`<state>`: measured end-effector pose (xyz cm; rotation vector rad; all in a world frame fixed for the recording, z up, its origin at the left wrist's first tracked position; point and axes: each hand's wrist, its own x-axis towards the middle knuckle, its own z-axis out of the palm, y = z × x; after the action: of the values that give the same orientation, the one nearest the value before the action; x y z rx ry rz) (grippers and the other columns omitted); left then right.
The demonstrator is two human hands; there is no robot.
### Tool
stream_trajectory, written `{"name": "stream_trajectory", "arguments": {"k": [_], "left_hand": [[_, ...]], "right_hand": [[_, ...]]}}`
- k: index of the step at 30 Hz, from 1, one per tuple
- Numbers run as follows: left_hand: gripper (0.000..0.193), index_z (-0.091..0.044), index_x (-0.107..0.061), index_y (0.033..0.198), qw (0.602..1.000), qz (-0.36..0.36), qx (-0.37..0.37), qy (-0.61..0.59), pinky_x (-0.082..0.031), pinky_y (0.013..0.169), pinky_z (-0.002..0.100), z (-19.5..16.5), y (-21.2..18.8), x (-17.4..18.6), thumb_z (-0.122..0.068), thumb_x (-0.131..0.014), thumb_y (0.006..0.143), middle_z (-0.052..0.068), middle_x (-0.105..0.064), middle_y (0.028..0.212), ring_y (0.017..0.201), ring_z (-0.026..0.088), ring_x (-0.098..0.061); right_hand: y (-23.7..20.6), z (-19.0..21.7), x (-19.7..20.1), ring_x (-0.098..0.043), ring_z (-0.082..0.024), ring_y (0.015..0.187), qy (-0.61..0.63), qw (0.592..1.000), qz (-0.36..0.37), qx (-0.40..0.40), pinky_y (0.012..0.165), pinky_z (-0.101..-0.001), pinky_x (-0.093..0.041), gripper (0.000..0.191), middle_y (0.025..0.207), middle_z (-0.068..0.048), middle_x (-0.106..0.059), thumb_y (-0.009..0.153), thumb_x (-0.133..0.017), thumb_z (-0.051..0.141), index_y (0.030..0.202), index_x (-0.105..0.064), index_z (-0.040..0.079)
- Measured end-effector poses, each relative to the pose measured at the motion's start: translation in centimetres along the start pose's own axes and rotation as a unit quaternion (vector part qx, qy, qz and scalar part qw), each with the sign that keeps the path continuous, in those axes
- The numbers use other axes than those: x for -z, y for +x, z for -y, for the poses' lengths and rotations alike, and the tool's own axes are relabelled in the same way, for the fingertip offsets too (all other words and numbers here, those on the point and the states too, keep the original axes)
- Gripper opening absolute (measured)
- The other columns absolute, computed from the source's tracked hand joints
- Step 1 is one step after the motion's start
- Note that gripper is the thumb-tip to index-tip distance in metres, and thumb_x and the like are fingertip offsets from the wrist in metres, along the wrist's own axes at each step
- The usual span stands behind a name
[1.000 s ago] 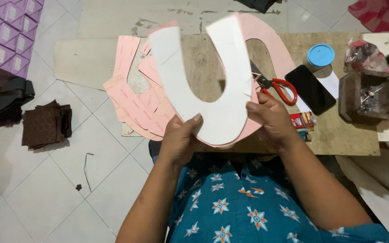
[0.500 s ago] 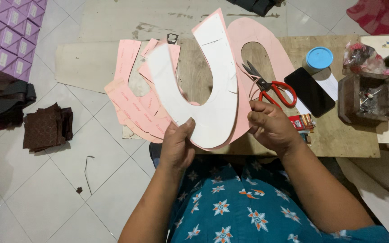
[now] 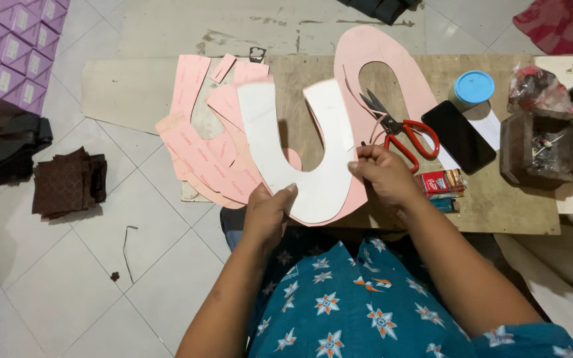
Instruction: The person uses red-handled scissors to cut a U-shaped piece from pink foam material. They then place a white U-shaped template on the cut piece and trace its outline with a black pen.
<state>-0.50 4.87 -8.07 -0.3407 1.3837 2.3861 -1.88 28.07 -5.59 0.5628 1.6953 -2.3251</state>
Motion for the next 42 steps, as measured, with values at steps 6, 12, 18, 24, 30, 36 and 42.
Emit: {"name": "stream_trajectory", "arguments": {"k": [6,12,18,24,30,36,42], "left_hand": [[0.036,0.009,-0.06,0.123,0.983,-0.071,0.025,0.167,-0.043,0.049,0.033,1.5,0.5,1.8,-0.009,-0.067,0.092,0.018,-0.066,0.09,0.064,0.022,-0.056],[0.053,0.012,-0.05,0.104,0.886,-0.132,-0.072,0.439,-0.061,0.066,0.037,0.6,0.6,1.6,-0.026,-0.08,0.081,0.023,-0.07,0.087,0.076,0.027,-0.074],[0.059,0.006,-0.053,0.112,0.76,-0.16,-0.033,0.629,-0.056,0.078,0.049,-1.9,0.8,1.5,-0.04,-0.079,0.085,0.028,-0.07,0.096,0.088,0.041,-0.07],[0.058,-0.01,-0.058,0.133,0.654,-0.094,-0.241,0.711,-0.037,0.11,0.057,-3.4,2.6,2.7,-0.038,-0.076,0.086,0.015,-0.054,0.143,0.137,0.037,-0.047],[0.08,-0.013,-0.048,0.149,0.641,0.008,-0.196,0.742,-0.007,0.117,0.07,-3.4,6.0,4.4,-0.053,-0.072,0.083,0.012,-0.029,0.165,0.153,0.037,-0.018],[0.074,-0.017,-0.054,0.148,0.649,-0.014,-0.245,0.72,-0.008,0.12,0.069,-2.2,6.8,5.3,-0.057,-0.068,0.087,0.014,-0.033,0.163,0.154,0.037,-0.022],[0.074,-0.02,-0.053,0.149,0.65,-0.019,-0.235,0.722,-0.008,0.121,0.068,-1.9,7.2,5.5,-0.06,-0.065,0.088,0.01,-0.038,0.161,0.153,0.034,-0.026]], "right_hand": [[0.9,-1.5,-1.2,-0.062,-0.011,0.076,-0.151,0.988,-0.009,0.015,0.068,-0.0242,-0.05,0.031,0.09,-0.005,-0.068,0.088,-0.073,0.004,0.115,-0.062,-0.004],[1.4,-1.8,-1.7,-0.066,-0.012,0.078,-0.287,0.956,-0.043,0.038,0.069,-0.0257,-0.054,0.035,0.089,-0.003,-0.07,0.083,-0.075,0.012,0.113,-0.064,-0.004],[1.7,-1.5,-1.6,-0.067,-0.017,0.08,-0.421,0.903,-0.077,0.028,0.075,-0.0305,-0.054,0.053,0.087,-0.007,-0.068,0.08,-0.077,0.019,0.125,-0.059,-0.002],[2.6,-1.2,-1.3,-0.071,-0.022,0.088,-0.503,0.861,-0.074,0.029,0.081,-0.0366,-0.055,0.058,0.092,-0.007,-0.071,0.078,-0.076,0.027,0.127,-0.059,0.0],[3.7,-1.2,-0.9,-0.067,-0.03,0.097,-0.586,0.806,-0.075,0.042,0.084,-0.0425,-0.053,0.05,0.105,-0.013,-0.067,0.082,-0.075,0.03,0.121,-0.063,0.002],[4.4,-2.8,-0.2,-0.062,-0.032,0.094,-0.559,0.782,-0.081,0.262,0.081,-0.0445,-0.051,0.038,0.106,-0.016,-0.06,0.092,-0.071,0.025,0.12,-0.064,0.001],[5.6,-4.2,0.4,-0.061,-0.029,0.088,-0.541,0.762,-0.083,0.347,0.074,-0.0408,-0.052,0.036,0.107,-0.015,-0.059,0.095,-0.073,0.021,0.124,-0.065,0.0]]}}
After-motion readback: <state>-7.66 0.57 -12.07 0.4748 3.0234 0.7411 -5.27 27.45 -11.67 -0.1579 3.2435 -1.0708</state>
